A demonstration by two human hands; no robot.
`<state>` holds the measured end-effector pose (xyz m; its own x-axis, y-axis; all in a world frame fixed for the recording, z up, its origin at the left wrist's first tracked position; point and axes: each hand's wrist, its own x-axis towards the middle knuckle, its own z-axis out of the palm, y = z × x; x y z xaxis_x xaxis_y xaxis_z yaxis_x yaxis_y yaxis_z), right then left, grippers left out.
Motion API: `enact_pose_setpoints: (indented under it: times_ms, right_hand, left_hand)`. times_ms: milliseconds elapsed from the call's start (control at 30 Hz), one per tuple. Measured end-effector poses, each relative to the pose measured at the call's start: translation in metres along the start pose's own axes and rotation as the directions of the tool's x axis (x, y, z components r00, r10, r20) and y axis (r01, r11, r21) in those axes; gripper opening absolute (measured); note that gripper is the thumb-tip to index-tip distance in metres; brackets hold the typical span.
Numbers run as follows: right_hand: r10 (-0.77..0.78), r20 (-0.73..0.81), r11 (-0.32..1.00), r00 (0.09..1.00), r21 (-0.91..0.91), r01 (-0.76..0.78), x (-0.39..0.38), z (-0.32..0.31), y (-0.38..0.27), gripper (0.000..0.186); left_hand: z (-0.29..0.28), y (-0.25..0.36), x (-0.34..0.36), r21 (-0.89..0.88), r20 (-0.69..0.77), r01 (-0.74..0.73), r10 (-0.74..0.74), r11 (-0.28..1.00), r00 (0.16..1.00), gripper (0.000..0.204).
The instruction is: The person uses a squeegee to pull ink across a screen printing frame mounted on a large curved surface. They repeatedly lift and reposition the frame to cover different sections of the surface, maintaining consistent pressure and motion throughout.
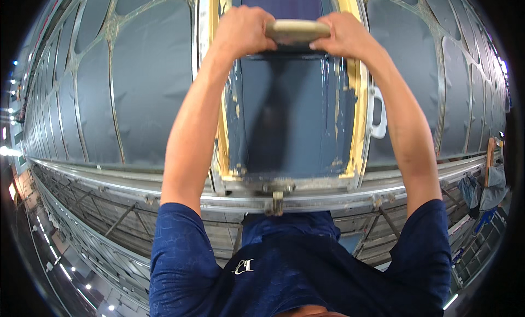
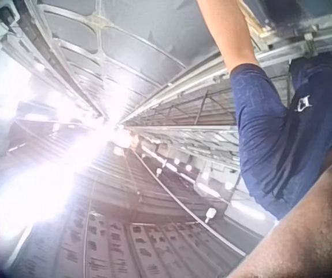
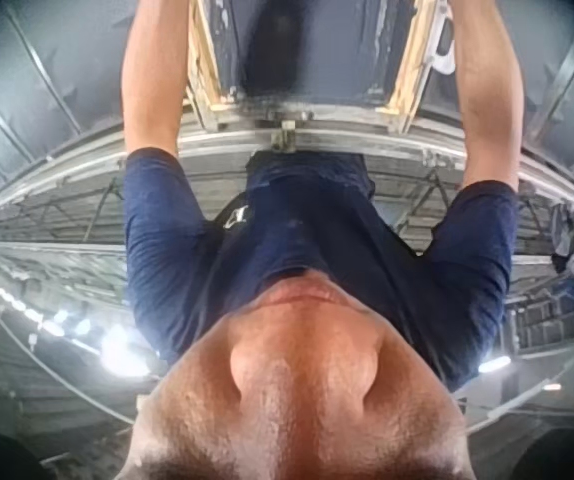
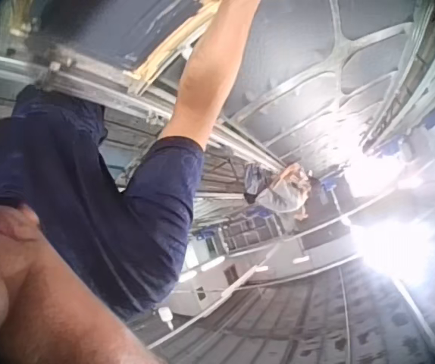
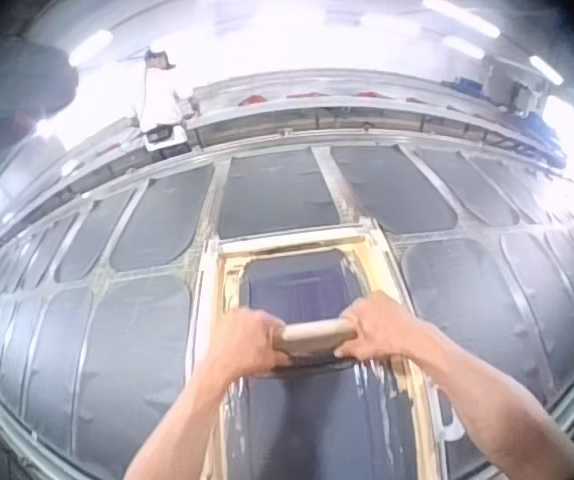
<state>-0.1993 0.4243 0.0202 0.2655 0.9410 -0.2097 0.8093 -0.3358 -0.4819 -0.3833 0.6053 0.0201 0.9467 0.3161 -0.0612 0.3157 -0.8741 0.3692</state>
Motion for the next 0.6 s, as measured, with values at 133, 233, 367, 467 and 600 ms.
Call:
enact_pose_setpoints:
  times_ms: [133, 233, 367, 467, 600]
  right_hand:
    - [-0.167, -0.056, 0.986, 0.984, 0.000, 0.167, -0.113, 0.055, -0.037, 0.025]
    - [-0.075, 0.052, 0.984, 0.996, -0.157, 0.082, -0.192, 0.082, -0.078, 0.022]
    - [-0.147, -0.108, 0.988, 0.983, -0.056, 0.142, -0.239, 0.107, -0.093, 0.017]
    - [-0.140, -0.095, 0.989, 0.986, -0.051, 0.136, -0.238, 0.097, -0.095, 0.016]
    - [-0.110, -0.077, 0.991, 0.991, -0.080, 0.104, -0.188, 0.073, -0.076, 0.012]
  left_hand:
    - [0.027, 0.056, -0.123, -0.038, 0.027, -0.015, 0.016, 0.999, 1.000, 0.022]
    - [0.051, 0.088, -0.204, -0.087, 0.029, -0.041, 0.044, 0.995, 0.999, 0.019]
    - [0.059, 0.113, -0.253, -0.034, -0.188, -0.090, 0.082, 0.995, 0.979, 0.015]
    - [0.053, 0.114, -0.254, 0.006, -0.076, -0.076, 0.076, 0.997, 0.994, 0.016]
    - [0.035, 0.092, -0.200, -0.021, -0.076, -0.082, 0.080, 0.996, 0.994, 0.015]
